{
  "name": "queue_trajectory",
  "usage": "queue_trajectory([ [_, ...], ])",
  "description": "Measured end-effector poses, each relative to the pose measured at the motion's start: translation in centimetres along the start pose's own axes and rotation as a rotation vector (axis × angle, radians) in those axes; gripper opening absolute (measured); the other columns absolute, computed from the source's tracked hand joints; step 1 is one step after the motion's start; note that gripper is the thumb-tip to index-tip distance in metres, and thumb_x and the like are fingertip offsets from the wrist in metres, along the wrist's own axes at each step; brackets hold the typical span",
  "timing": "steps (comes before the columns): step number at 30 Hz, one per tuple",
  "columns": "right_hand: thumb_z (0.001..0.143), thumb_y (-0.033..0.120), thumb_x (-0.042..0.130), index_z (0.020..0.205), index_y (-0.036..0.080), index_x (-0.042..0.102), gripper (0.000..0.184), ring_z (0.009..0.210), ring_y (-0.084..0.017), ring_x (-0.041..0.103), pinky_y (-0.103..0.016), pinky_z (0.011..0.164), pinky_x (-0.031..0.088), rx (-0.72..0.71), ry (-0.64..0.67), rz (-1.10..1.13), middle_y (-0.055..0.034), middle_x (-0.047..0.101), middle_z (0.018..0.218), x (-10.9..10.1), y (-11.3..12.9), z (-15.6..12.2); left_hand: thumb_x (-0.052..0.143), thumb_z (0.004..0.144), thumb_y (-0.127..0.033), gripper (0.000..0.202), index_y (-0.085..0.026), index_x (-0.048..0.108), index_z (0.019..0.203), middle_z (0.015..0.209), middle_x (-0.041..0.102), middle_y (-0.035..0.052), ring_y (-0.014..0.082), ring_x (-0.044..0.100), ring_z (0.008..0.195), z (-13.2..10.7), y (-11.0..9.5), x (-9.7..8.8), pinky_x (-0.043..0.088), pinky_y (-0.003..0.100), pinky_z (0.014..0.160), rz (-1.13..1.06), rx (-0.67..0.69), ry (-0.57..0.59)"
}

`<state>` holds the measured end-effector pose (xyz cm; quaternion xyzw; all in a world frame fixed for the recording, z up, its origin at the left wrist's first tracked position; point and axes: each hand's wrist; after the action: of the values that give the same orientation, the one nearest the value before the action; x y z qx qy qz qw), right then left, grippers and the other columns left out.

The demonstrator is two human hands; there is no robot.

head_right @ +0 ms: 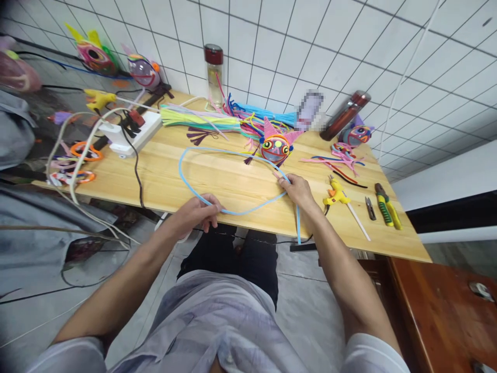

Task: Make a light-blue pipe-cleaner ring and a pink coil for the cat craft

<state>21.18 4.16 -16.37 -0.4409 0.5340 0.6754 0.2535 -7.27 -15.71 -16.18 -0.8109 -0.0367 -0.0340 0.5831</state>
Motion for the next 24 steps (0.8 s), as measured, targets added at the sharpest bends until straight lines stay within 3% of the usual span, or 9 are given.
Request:
queue_trajectory([
  [3, 0.089, 0.050, 0.055, 0.081, 0.020, 0.070, 0.034, 0.070, -0.019, 0.054, -0.030, 0.065, 0.033, 0.007, -0.031, -0.071, -0.0023, 0.064, 0.070, -0.2, -0.2, 0.1, 0.077, 0.069, -0.035, 0.031, -0.017, 0.056, 0.084, 0.072, 0.072, 0.0036, 0.0132, 0.063, 0.048, 1.7, -1.3, -1.9, 0.046, 0.019, 0.036, -0.018, 0.073, -0.125],
  [5, 0.089, 0.048, 0.055, 0.083, 0.020, 0.071, 0.033, 0.071, -0.020, 0.055, -0.030, 0.065, 0.033, 0.014, -0.050, -0.114, -0.0038, 0.067, 0.073, -0.3, -0.4, 0.2, 0.075, 0.071, -0.031, 0.026, -0.016, 0.057, 0.083, 0.067, 0.070, 0.0030, 0.0127, 0.062, 0.047, 2.6, -1.9, -3.1, 0.046, 0.019, 0.036, -0.014, 0.075, -0.183],
  [7, 0.090, 0.045, 0.055, 0.084, 0.020, 0.072, 0.031, 0.072, -0.021, 0.055, -0.030, 0.065, 0.032, 0.022, -0.066, -0.155, -0.0053, 0.069, 0.076, -0.4, -0.7, 0.3, 0.073, 0.074, -0.027, 0.020, -0.014, 0.060, 0.083, 0.060, 0.065, 0.0009, 0.0111, 0.059, 0.045, 3.3, -2.2, -4.2, 0.046, 0.018, 0.037, -0.018, 0.044, -0.196],
  [10, 0.090, 0.042, 0.055, 0.085, 0.020, 0.073, 0.029, 0.074, -0.022, 0.056, -0.031, 0.066, 0.032, 0.026, -0.077, -0.206, -0.0078, 0.072, 0.080, -0.7, -1.0, 0.3, 0.072, 0.076, -0.023, 0.017, -0.013, 0.061, 0.085, 0.073, 0.071, 0.0046, 0.0089, 0.060, 0.048, 4.0, -2.2, -5.4, 0.046, 0.017, 0.038, -0.070, 0.033, -0.198],
  [12, 0.090, 0.041, 0.055, 0.087, 0.019, 0.073, 0.029, 0.077, -0.023, 0.058, -0.031, 0.066, 0.032, 0.019, -0.072, -0.229, -0.0094, 0.074, 0.084, -0.8, -1.1, 0.2, 0.074, 0.076, -0.021, 0.022, -0.013, 0.060, 0.091, 0.083, 0.074, 0.0060, 0.0089, 0.062, 0.050, 4.2, -2.1, -6.0, 0.046, 0.017, 0.038, -0.105, 0.056, -0.219],
  [16, 0.092, 0.042, 0.053, 0.092, 0.019, 0.074, 0.031, 0.081, -0.024, 0.061, -0.032, 0.067, 0.034, -0.021, -0.064, -0.306, -0.0118, 0.076, 0.092, -0.8, -1.0, -0.2, 0.074, 0.078, -0.022, 0.029, -0.015, 0.057, 0.100, 0.079, 0.073, 0.0031, 0.0087, 0.058, 0.046, 4.6, -2.1, -6.8, 0.042, 0.017, 0.038, -0.081, 0.107, -0.269],
  [20, 0.093, 0.044, 0.052, 0.093, 0.020, 0.074, 0.033, 0.079, -0.024, 0.063, -0.032, 0.066, 0.035, -0.077, -0.044, -0.362, -0.0121, 0.077, 0.093, -0.6, -0.6, -0.4, 0.065, 0.086, -0.028, 0.015, -0.015, 0.061, 0.091, 0.073, 0.069, 0.0020, 0.0062, 0.048, 0.041, 4.9, -2.5, -7.9, 0.033, 0.018, 0.038, 0.136, 0.128, -0.327],
  [24, 0.092, 0.045, 0.053, 0.096, 0.021, 0.075, 0.033, 0.076, -0.024, 0.064, -0.031, 0.063, 0.035, -0.099, -0.028, -0.367, -0.0103, 0.077, 0.088, -0.4, -0.1, -0.6, 0.059, 0.089, -0.030, 0.018, -0.016, 0.069, 0.083, 0.069, 0.069, 0.0032, 0.0123, 0.055, 0.052, 4.8, -3.2, -9.4, 0.039, 0.024, 0.051, 0.638, 0.076, -0.423],
])
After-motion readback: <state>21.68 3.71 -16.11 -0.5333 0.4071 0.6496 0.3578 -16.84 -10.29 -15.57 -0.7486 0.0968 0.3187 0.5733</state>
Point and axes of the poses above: each hand's wrist, its own z-axis towards the middle knuckle, its own x-axis out of the palm, y = z × x
